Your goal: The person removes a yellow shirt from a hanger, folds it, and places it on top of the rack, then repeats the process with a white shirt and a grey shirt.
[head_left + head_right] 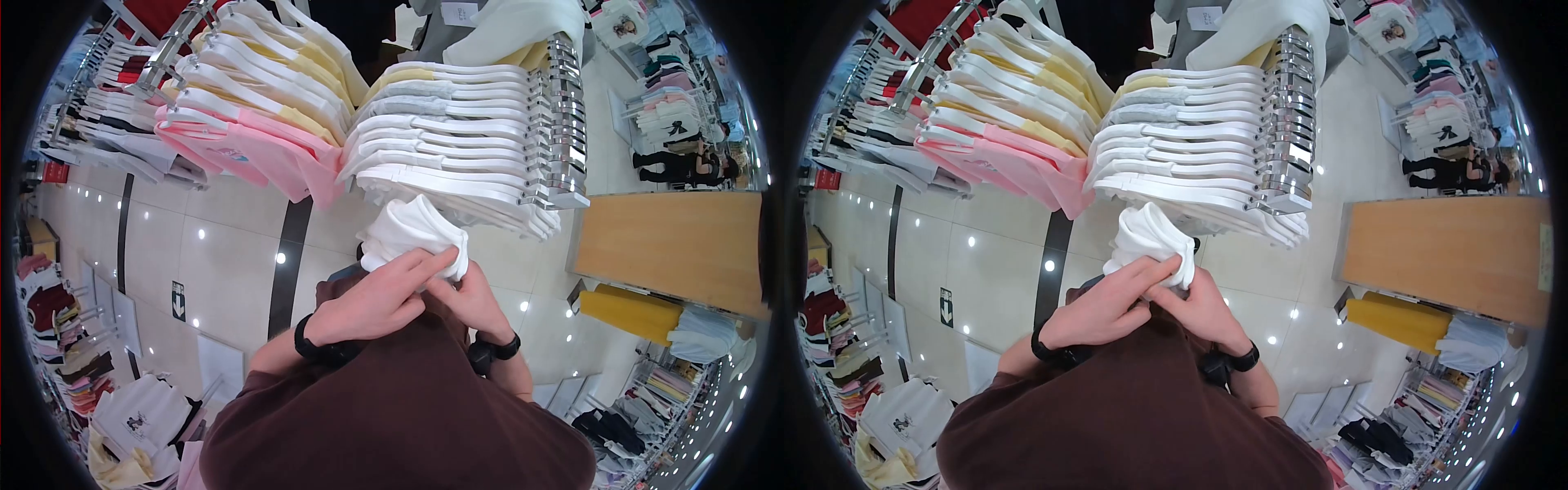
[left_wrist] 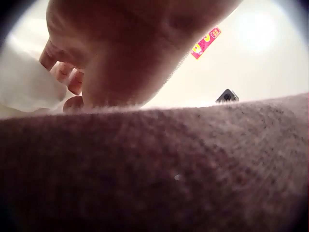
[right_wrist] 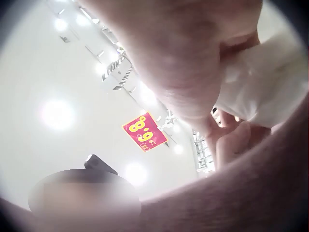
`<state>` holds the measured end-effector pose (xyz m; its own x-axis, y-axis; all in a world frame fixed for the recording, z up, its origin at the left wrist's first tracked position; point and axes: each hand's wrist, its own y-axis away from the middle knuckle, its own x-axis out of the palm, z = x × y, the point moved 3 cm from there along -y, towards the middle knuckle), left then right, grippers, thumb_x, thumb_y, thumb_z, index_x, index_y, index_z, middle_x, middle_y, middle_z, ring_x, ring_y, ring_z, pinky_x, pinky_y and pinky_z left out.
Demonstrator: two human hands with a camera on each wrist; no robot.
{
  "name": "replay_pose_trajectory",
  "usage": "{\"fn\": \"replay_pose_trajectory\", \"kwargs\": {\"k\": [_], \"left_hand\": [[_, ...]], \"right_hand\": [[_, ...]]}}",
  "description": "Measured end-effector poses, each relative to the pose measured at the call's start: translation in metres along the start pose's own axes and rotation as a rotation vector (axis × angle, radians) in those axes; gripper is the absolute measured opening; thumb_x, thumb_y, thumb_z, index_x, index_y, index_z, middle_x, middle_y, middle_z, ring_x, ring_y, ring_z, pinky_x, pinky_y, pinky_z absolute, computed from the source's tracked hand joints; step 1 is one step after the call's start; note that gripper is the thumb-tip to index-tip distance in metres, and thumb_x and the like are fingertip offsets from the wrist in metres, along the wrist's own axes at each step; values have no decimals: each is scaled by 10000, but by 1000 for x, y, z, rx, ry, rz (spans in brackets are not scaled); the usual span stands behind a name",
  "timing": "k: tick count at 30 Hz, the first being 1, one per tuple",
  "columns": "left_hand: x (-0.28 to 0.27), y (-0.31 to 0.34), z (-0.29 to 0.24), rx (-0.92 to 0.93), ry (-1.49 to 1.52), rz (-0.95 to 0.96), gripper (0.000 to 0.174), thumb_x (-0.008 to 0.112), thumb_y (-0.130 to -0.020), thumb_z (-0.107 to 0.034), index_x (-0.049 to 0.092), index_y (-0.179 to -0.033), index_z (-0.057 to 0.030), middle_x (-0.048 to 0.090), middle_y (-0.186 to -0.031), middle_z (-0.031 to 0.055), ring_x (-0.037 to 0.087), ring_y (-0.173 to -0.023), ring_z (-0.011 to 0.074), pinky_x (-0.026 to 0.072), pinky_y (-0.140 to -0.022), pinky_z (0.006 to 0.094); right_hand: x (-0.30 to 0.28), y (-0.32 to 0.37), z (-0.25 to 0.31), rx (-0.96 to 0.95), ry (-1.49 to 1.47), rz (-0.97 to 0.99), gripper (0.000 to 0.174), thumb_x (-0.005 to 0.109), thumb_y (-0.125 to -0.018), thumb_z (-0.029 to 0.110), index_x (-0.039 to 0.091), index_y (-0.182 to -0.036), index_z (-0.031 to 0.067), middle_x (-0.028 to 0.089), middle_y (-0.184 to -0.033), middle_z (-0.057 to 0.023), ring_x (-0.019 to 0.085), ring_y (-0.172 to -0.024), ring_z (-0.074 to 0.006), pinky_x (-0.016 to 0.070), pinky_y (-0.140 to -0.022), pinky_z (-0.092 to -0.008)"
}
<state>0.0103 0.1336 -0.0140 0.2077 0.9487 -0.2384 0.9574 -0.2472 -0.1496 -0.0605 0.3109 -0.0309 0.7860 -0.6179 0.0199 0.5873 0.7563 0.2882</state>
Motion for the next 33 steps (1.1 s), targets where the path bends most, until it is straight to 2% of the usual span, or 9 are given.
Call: {"fn": "replay_pose_trajectory", "kwargs": {"k": [5, 11, 15, 17, 21, 23, 26, 31, 33], "left_hand": [[1, -2, -9, -220, 34, 162, 776, 582, -923, -6, 359, -1665, -43, 566, -1337, 221, 626, -1189, 382, 532, -995, 437], [6, 2, 6, -11, -66, 27, 736, 588, -952, -28, 379, -1658, -51, 576, -1397, 217, 669, -1146, 374, 554, -990, 422], [-11, 8, 4, -43, 110, 24, 638, 630, -953, -37, 489, -1575, -29, 613, -1362, 210, 659, -1189, 366, 543, -1013, 432], [-32, 23, 14, -334, 248, -160, 536, 709, -934, -62, 589, -1455, -20, 643, -1331, 197, 637, -1236, 361, 519, -1057, 437], [-63, 14, 11, -80, -220, -368, 499, 833, -877, -115, 643, -1334, -51, 620, -1406, 148, 603, -1325, 321, 481, -1123, 425], [-58, 10, 14, -40, -251, -321, 497, 842, -873, -129, 648, -1326, -65, 614, -1426, 145, 587, -1346, 332, 476, -1130, 430], [-55, 10, 18, -41, -257, -233, 449, 872, -846, -164, 683, -1245, -80, 623, -1430, 135, 575, -1354, 349, 485, -1119, 444], [-58, 21, 25, -154, -464, -112, 328, 887, -813, -186, 719, -1058, -49, 674, -1325, 111, 635, -1232, 335, 519, -1048, 444], [-60, 21, 23, -134, -470, -132, 401, 891, -812, -200, 711, -1138, -51, 687, -1296, 108, 651, -1197, 334, 524, -1030, 443]], "right_hand": [[0, -1, -18, 62, -386, -74, 440, 590, -1139, 279, 569, -1467, -13, 657, -1408, -107, 629, -1272, -189, 513, -1093, -398], [3, -11, -14, 207, -726, -282, 522, 516, -1167, 350, 515, -1538, -18, 649, -1424, -112, 645, -1266, -226, 509, -1107, -409], [-7, -12, -30, 173, -685, -266, 503, 517, -1169, 334, 549, -1516, -29, 695, -1351, -101, 658, -1236, -194, 512, -1078, -373], [-9, -9, -18, 51, -300, -237, 443, 517, -1172, 321, 633, -1416, -30, 736, -1230, -64, 668, -1144, -156, 520, -1018, -336], [-16, -10, 8, 57, -57, -139, 402, 519, -1169, 301, 670, -1332, -33, 751, -1135, -62, 651, -1044, -117, 530, -934, -333], [-18, -15, 4, 39, 219, 94, 363, 535, -1148, 260, 651, -1337, -27, 755, -1069, -107, 660, -931, -159, 536, -863, -365], [-15, -20, 20, -37, 341, 172, 339, 547, -1120, 218, 640, -1345, -18, 736, -1030, -159, 668, -877, -229, 536, -831, -391], [-24, -20, 21, -20, 396, 89, 312, 564, -1097, 194, 654, -1327, 3, 723, -1036, -180, 681, -896, -331, 539, -849, -407], [-23, -19, 19, 1, 440, 89, 305, 568, -1094, 193, 656, -1319, 6, 724, -1056, -181, 688, -919, -343, 541, -861, -413]]}}
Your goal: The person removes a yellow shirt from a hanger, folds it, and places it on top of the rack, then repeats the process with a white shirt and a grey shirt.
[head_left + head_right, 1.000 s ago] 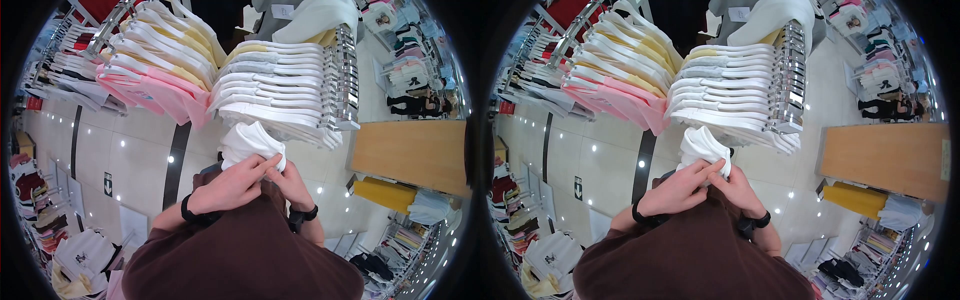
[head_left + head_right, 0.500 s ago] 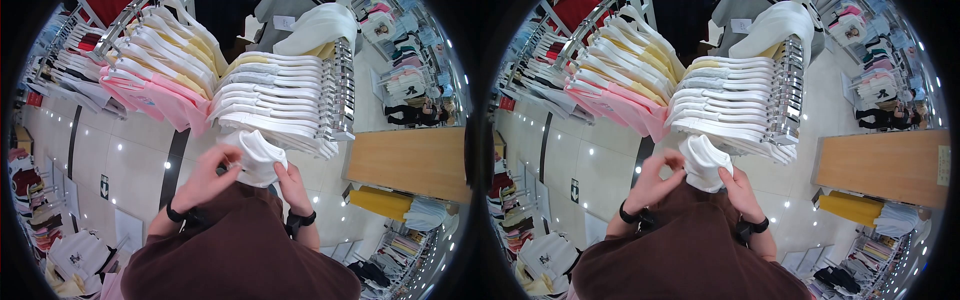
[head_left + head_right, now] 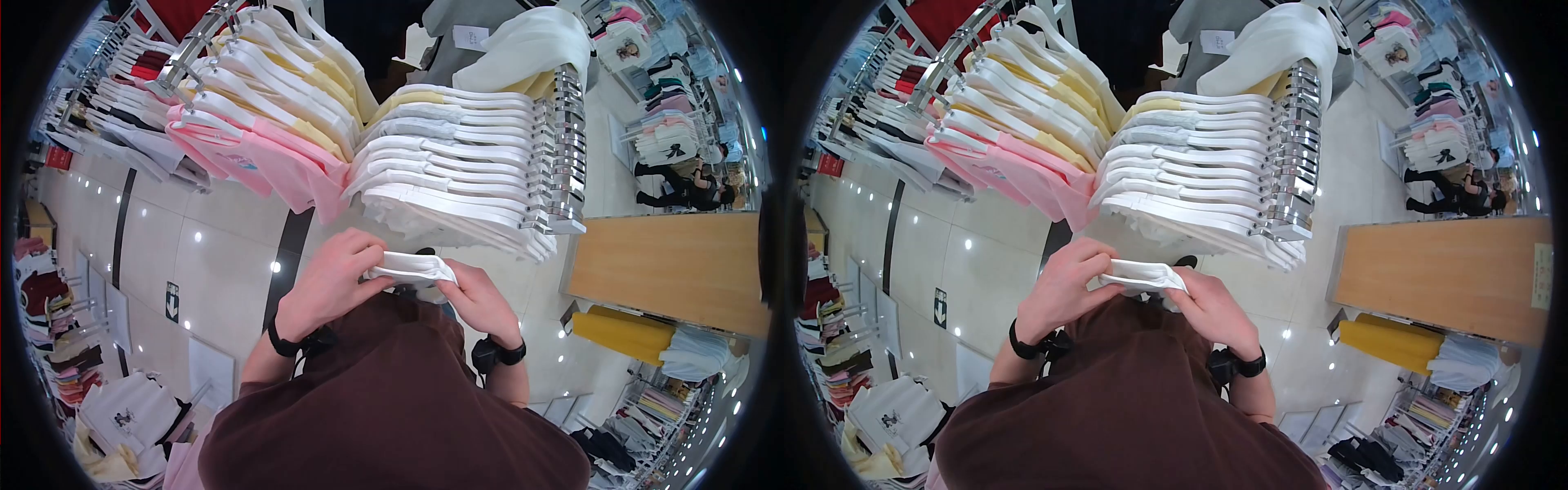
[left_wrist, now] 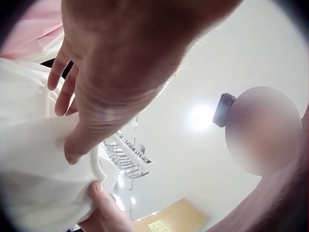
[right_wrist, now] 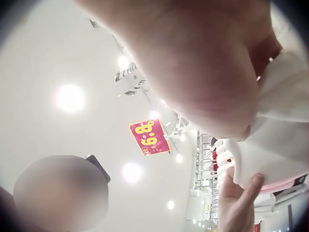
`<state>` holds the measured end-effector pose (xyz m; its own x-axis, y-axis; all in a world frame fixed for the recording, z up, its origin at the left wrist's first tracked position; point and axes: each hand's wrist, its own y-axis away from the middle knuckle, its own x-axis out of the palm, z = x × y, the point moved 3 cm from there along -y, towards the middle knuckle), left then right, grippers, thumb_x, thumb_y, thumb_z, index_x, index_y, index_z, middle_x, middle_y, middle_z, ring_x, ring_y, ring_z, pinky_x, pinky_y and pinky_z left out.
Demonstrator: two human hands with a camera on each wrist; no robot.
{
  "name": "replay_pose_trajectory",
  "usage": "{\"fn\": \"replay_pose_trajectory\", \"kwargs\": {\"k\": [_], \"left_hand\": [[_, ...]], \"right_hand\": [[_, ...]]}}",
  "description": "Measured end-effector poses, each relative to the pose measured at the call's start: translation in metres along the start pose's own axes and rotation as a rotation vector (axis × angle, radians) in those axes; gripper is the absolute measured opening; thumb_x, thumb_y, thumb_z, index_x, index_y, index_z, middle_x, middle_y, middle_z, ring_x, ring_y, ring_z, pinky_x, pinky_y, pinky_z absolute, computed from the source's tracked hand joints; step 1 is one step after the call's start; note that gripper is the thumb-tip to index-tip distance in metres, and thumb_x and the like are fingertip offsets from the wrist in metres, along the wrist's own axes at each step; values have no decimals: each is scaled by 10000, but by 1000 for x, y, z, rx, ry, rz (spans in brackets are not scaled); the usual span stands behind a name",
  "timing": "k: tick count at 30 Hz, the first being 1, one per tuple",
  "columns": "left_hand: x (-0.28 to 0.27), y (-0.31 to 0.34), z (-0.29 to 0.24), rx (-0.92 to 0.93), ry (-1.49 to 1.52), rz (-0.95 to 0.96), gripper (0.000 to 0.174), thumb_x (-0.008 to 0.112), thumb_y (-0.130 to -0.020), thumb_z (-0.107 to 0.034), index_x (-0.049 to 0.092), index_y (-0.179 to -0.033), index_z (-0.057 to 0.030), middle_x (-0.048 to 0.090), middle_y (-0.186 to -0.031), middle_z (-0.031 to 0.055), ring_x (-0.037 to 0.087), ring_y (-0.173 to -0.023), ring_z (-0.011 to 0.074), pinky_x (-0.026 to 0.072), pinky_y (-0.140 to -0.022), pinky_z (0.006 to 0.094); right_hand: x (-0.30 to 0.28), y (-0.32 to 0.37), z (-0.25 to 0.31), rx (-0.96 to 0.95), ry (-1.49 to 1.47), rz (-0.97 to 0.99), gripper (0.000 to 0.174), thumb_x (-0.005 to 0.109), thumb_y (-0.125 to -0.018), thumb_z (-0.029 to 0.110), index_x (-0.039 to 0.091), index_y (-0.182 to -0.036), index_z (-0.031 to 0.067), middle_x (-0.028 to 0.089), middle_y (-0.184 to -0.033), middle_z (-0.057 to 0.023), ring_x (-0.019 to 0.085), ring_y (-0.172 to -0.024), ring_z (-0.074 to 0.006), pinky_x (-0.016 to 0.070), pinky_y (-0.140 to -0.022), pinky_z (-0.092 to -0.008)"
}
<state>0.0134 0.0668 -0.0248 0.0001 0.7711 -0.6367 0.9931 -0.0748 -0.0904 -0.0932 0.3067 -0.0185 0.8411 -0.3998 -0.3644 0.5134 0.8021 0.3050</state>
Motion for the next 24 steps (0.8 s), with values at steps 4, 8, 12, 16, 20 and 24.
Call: {"fn": "replay_pose_trajectory", "kwargs": {"k": [4, 8, 12, 16, 20, 24], "left_hand": [[2, -10, -14, 70, 125, -210, 704, 911, -798, -238, 618, -1410, -52, 714, -1208, 96, 670, -1125, 331, 528, -990, 444], [33, -21, -13, 12, 212, -2, 775, 919, -787, -248, 588, -1461, -55, 684, -1302, 112, 644, -1175, 336, 519, -1031, 437], [45, -25, -8, 133, 116, -82, 638, 913, -790, -261, 666, -1344, -64, 686, -1288, 110, 643, -1180, 335, 524, -1012, 444], [48, -26, -7, 41, 105, 70, 354, 854, -850, -258, 670, -1084, -65, 723, -1098, 140, 685, -1060, 374, 541, -893, 488], [54, -22, -6, -25, 76, 54, 266, 769, -927, -244, 603, -979, -43, 704, -930, 184, 692, -904, 423, 538, -776, 508], [49, -23, -1, -135, 202, -26, 262, 750, -940, -241, 607, -1008, -32, 688, -904, 190, 681, -879, 429, 534, -754, 494]], "right_hand": [[3, -4, 6, -81, 38, -16, 302, 572, -1090, 196, 655, -1312, 9, 694, -1177, -181, 691, -986, -370, 547, -887, -431], [8, -6, 18, -166, 158, 20, 279, 581, -1082, 203, 665, -1266, 11, 670, -1189, -168, 683, -989, -387, 548, -879, -446], [9, -5, 20, -160, 243, 22, 261, 598, -1074, 217, 671, -1212, 9, 655, -1109, -164, 671, -954, -389, 540, -844, -463], [11, -2, 18, -205, 213, 26, 233, 628, -1060, 210, 679, -1176, 14, 628, -1041, -158, 655, -921, -368, 526, -815, -466], [9, -5, 8, -52, 186, -67, 217, 650, -1043, 182, 681, -1186, 21, 651, -1069, -146, 657, -975, -349, 528, -859, -444], [12, -14, -9, -48, 195, -214, 276, 688, -1020, 204, 673, -1231, 28, 672, -1125, -153, 667, -1053, -354, 534, -911, -439]]}}
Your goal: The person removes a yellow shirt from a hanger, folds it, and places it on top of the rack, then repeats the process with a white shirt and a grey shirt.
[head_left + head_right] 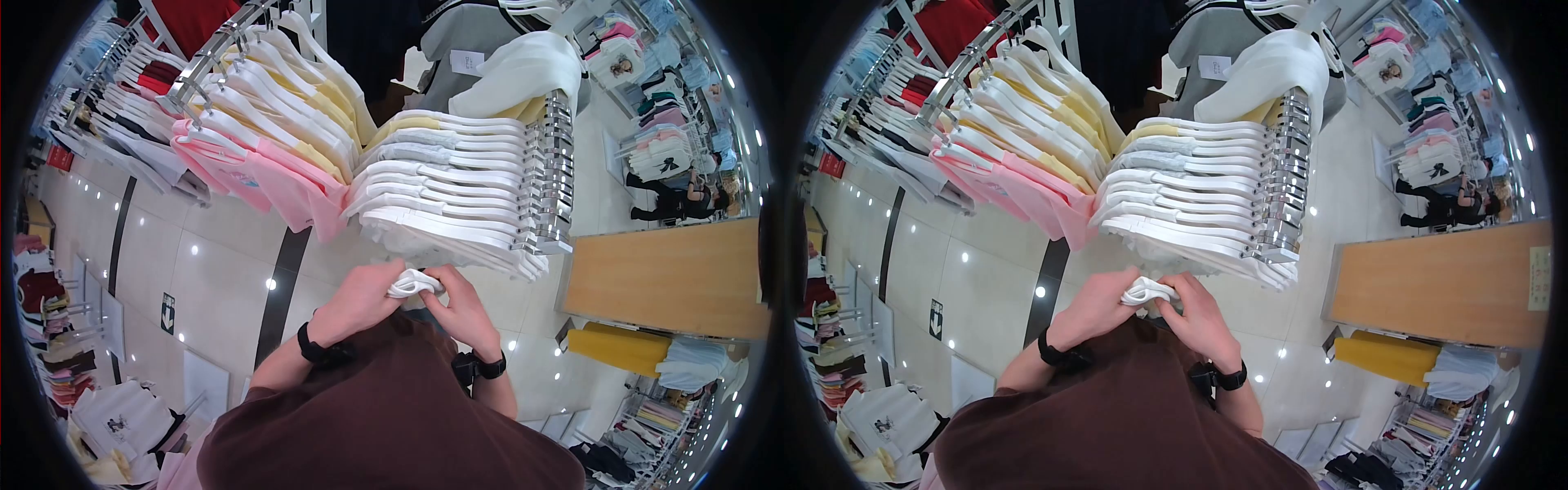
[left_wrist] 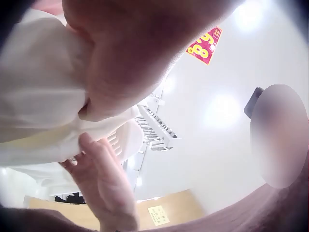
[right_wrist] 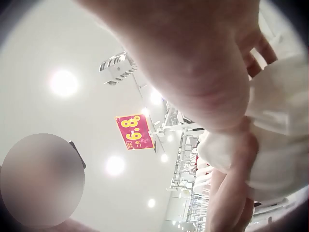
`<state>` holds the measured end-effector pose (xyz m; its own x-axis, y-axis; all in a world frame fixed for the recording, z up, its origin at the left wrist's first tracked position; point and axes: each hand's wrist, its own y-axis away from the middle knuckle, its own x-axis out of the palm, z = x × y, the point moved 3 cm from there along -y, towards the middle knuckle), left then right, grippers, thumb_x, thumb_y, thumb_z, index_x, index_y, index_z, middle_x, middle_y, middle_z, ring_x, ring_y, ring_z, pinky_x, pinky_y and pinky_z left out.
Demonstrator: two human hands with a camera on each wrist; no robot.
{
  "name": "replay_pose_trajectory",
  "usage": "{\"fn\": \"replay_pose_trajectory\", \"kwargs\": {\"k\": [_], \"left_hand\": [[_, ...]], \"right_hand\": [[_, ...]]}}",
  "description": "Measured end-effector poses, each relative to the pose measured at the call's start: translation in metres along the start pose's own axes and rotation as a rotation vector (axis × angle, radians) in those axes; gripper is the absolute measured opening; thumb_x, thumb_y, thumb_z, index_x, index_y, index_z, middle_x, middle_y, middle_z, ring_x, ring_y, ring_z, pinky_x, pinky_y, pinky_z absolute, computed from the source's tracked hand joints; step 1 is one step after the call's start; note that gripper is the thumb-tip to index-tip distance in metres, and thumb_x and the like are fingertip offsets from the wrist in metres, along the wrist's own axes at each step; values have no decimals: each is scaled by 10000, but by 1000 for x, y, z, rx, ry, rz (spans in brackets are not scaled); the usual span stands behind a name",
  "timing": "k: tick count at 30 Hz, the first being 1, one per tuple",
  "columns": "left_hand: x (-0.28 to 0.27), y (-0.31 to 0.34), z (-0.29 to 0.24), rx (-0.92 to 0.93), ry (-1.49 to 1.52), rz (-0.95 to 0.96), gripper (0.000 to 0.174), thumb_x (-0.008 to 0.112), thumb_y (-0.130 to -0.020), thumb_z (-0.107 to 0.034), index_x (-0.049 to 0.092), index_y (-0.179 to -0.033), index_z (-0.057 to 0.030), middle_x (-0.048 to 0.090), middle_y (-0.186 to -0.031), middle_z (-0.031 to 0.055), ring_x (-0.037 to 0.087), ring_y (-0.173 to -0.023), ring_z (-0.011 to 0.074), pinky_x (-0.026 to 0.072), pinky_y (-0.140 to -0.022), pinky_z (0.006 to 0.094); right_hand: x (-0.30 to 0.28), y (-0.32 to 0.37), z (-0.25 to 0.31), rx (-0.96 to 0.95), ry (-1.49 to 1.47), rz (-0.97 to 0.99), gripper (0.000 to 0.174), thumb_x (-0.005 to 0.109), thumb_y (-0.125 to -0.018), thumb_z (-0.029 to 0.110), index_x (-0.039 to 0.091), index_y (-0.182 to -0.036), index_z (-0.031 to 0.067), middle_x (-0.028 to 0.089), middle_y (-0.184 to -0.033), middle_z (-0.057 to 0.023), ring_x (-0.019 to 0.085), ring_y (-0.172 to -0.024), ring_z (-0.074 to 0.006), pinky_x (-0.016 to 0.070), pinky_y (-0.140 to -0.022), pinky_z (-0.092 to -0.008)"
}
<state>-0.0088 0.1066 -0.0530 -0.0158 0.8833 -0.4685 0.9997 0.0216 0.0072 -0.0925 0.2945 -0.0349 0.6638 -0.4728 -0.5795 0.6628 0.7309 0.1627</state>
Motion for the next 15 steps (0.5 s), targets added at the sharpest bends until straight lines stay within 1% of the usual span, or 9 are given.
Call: {"fn": "replay_pose_trajectory", "kwargs": {"k": [2, 3, 5, 7, 9, 11, 12, 14, 15], "left_hand": [[-5, 0, 2, -53, 27, -39, 247, 740, -942, -237, 625, -999, -26, 687, -906, 185, 680, -889, 431, 531, -757, 492], [-7, -1, 2, -49, 25, -42, 247, 740, -942, -237, 625, -999, -26, 687, -906, 185, 680, -889, 431, 531, -757, 492], [-10, -1, -1, 83, -30, -96, 226, 722, -958, -240, 645, -966, -28, 700, -922, 173, 682, -898, 429, 532, -760, 495], [-6, -1, -1, 91, -49, -93, 218, 710, -967, -243, 658, -965, -31, 700, -924, 172, 680, -898, 431, 531, -759, 498], [-4, -1, -3, 111, -70, -85, 214, 698, -976, -246, 670, -964, -34, 700, -927, 172, 679, -898, 433, 530, -759, 501], [-6, 1, -6, 135, -10, -115, 212, 679, -990, -252, 680, -1009, -41, 706, -939, 175, 676, -912, 440, 536, -777, 494], [-8, 2, -5, 139, -12, -118, 212, 679, -990, -252, 680, -1009, -41, 706, -939, 175, 676, -912, 440, 536, -777, 494], [-11, 3, 5, -89, -4, -15, 209, 661, -1010, -240, 691, -1078, -44, 716, -970, 183, 672, -935, 451, 541, -794, 489], [-11, 2, 8, -83, -5, -18, 209, 661, -1010, -240, 691, -1078, -44, 716, -970, 183, 672, -935, 451, 541, -794, 489]], "right_hand": [[10, -1, -22, 41, -43, 1, 366, 731, -984, 226, 663, -1289, 35, 682, -1173, -165, 674, -1103, -367, 540, -950, -448], [11, -2, -20, 37, -41, -1, 366, 731, -984, 226, 663, -1289, 35, 682, -1173, -165, 674, -1103, -367, 540, -950, -448], [16, -7, -9, -87, 47, -25, 389, 735, -963, 210, 672, -1307, 41, 680, -1234, -186, 672, -1153, -375, 539, -986, -456], [26, -10, -8, -108, 79, -47, 387, 712, -970, 198, 666, -1320, 38, 694, -1210, -179, 684, -1131, -373, 546, -978, -460], [30, -13, -20, -128, 114, -82, 387, 689, -977, 186, 660, -1333, 35, 709, -1186, -173, 696, -1109, -372, 554, -969, -464], [29, -17, -44, 37, 187, -67, 359, 622, -1011, 161, 646, -1341, 21, 746, -1079, -146, 738, -960, -365, 587, -899, -436], [24, -18, -43, 32, 189, -69, 359, 622, -1011, 161, 646, -1341, 21, 746, -1079, -146, 738, -960, -365, 587, -899, -436], [17, -21, -48, 275, -67, -22, 324, 550, -1046, 126, 643, -1337, 20, 776, -1022, -139, 769, -843, -325, 604, -818, -392], [19, -21, -48, 270, -64, -26, 324, 550, -1046, 126, 643, -1337, 20, 776, -1022, -139, 769, -843, -325, 604, -818, -392]]}}
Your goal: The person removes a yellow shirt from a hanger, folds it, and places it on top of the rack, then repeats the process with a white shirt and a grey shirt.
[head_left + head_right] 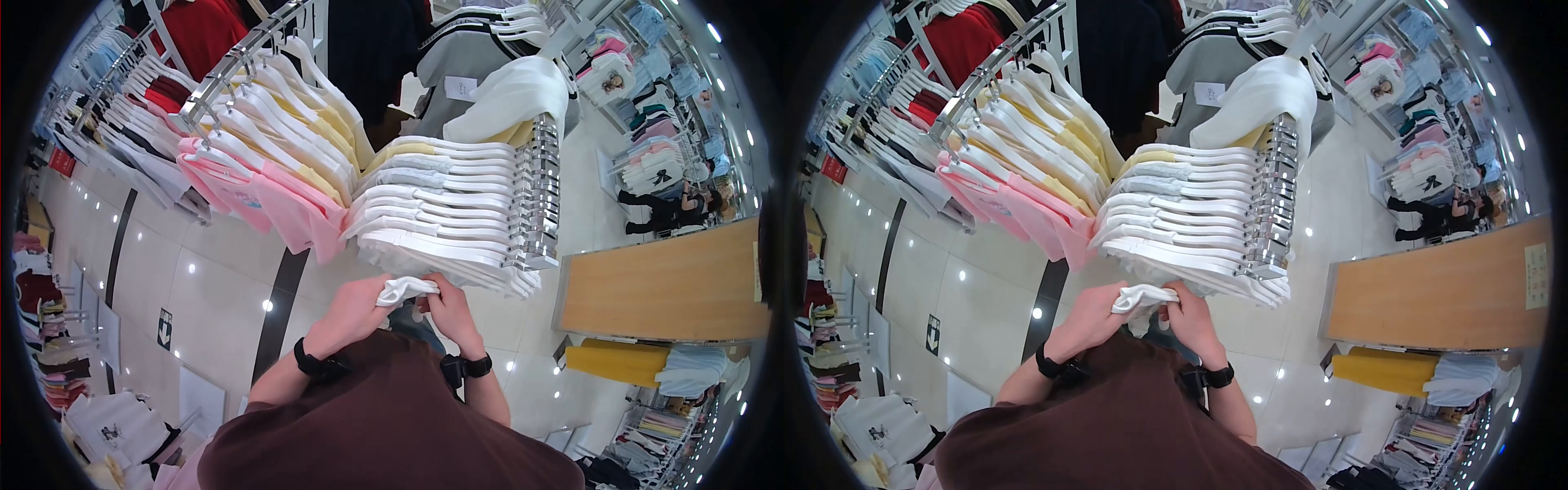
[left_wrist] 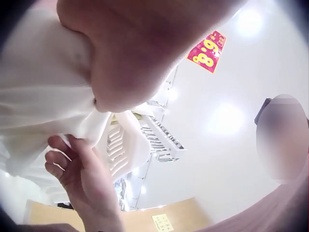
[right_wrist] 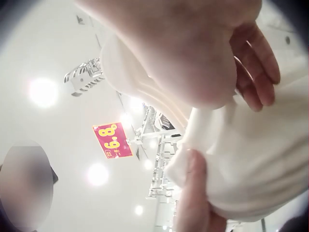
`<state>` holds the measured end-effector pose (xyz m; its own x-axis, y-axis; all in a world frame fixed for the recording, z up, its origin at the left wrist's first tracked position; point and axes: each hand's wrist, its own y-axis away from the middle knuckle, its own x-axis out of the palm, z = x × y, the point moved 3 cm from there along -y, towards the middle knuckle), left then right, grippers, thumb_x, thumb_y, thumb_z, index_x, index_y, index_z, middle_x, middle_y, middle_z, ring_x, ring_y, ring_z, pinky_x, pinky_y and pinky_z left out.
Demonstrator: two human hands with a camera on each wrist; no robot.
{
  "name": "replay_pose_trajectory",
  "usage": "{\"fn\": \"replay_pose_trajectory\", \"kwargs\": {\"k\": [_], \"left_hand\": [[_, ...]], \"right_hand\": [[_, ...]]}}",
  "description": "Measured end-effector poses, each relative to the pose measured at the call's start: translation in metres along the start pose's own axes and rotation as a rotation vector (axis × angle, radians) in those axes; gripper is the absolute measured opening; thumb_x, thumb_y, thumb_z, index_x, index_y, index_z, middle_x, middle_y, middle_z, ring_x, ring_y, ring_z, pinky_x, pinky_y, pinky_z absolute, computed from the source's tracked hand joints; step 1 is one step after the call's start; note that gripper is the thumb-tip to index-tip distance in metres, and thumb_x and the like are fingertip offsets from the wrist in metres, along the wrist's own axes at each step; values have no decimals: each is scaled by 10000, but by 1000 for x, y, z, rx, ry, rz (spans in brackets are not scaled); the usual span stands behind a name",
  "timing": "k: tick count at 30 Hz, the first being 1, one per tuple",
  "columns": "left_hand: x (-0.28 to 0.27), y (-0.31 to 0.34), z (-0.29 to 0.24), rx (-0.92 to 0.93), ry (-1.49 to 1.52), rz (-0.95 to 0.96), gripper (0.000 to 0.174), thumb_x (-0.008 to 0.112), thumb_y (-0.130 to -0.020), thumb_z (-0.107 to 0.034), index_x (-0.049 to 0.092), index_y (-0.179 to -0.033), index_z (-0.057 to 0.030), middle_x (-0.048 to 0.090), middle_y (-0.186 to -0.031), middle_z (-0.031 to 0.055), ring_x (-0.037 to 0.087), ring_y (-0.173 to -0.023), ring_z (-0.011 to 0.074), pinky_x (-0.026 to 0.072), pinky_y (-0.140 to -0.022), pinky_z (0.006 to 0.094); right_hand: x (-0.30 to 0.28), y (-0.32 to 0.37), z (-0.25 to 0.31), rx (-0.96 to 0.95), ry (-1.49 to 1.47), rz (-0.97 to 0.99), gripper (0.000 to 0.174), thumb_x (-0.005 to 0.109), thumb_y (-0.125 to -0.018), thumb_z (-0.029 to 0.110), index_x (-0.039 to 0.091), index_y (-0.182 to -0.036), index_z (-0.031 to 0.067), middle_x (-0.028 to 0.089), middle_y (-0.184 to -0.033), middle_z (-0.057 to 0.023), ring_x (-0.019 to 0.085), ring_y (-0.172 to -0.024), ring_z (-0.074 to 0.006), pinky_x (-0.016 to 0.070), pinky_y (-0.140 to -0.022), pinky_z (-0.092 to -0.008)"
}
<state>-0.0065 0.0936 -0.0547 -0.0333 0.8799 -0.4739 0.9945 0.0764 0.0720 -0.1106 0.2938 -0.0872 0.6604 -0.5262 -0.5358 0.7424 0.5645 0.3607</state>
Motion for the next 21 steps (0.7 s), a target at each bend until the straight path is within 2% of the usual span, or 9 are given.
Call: {"fn": "replay_pose_trajectory", "kwargs": {"k": [2, 3, 8, 12, 14, 16, 17, 20, 21], "left_hand": [[5, -3, 11, -57, 33, -16, 246, 632, -1032, -225, 696, -1175, -35, 734, -1031, 202, 690, -961, 444, 558, -839, 465], [7, -3, 12, -52, 31, -20, 246, 632, -1032, -225, 696, -1175, -35, 734, -1031, 202, 690, -961, 444, 558, -839, 465], [12, 1, 10, -48, 275, -279, 357, 591, -1052, -186, 693, -1362, -43, 757, -1087, 184, 737, -995, 325, 555, -906, 395], [-2, 13, -27, 36, 263, -175, 406, 605, -1052, -175, 660, -1436, -55, 703, -1077, 159, 695, -986, 296, 534, -941, 375], [-13, 20, -42, 43, 277, -114, 445, 623, -1045, -152, 629, -1482, -65, 668, -1152, 172, 675, -1049, 298, 530, -960, 383], [-22, 26, -57, 176, 242, -57, 531, 656, -1022, -165, 580, -1542, -88, 622, -1291, 190, 672, -1124, 367, 551, -971, 417], [-28, 30, -64, 218, 283, -41, 621, 682, -1009, -144, 506, -1601, -76, 586, -1442, 179, 643, -1245, 329, 545, -1025, 411], [-46, 43, -68, 358, 600, -82, 708, 724, -980, -134, 452, -1627, -47, 552, -1551, 172, 592, -1358, 299, 530, -1072, 423], [-67, 49, -65, 327, 457, -187, 691, 726, -979, -119, 454, -1607, -26, 504, -1628, 165, 550, -1417, 299, 491, -1132, 449]], "right_hand": [[13, 2, 0, -16, -305, 76, 303, 504, -1077, 113, 643, -1326, 10, 786, -1051, -168, 789, -839, -276, 603, -803, -356], [19, 5, 8, -2, -349, 147, 340, 570, -1074, 158, 608, -1362, -20, 780, -1131, -185, 793, -940, -253, 607, -846, -362], [52, 24, 47, -160, -252, 306, 524, 771, -967, 189, 570, -1379, -63, 717, -1297, -187, 736, -1163, -270, 587, -954, -403], [64, 12, 44, -328, -140, 300, 499, 767, -964, 154, 569, -1394, -5, 703, -1304, -195, 703, -1205, -332, 549, -1034, -425], [57, 14, 58, -280, -192, 312, 464, 742, -975, 119, 574, -1396, 18, 705, -1284, -157, 689, -1204, -303, 542, -1036, -414], [44, 26, 84, 14, -493, 344, 414, 725, -988, 100, 593, -1373, 26, 695, -1270, -114, 665, -1181, -242, 532, -1040, -389], [36, 31, 85, 18, -484, 401, 375, 709, -1040, 148, 601, -1381, 38, 676, -1274, -92, 618, -1205, -200, 517, -1054, -368], [32, 32, 66, 19, -782, 343, 417, 685, -1083, 220, 583, -1450, 51, 670, -1328, -109, 601, -1257, -189, 499, -1088, -355], [0, 36, 91, -235, -292, 237, 505, 686, -1092, 288, 550, -1511, 41, 668, -1371, -101, 606, -1267, -180, 488, -1107, -348]]}}
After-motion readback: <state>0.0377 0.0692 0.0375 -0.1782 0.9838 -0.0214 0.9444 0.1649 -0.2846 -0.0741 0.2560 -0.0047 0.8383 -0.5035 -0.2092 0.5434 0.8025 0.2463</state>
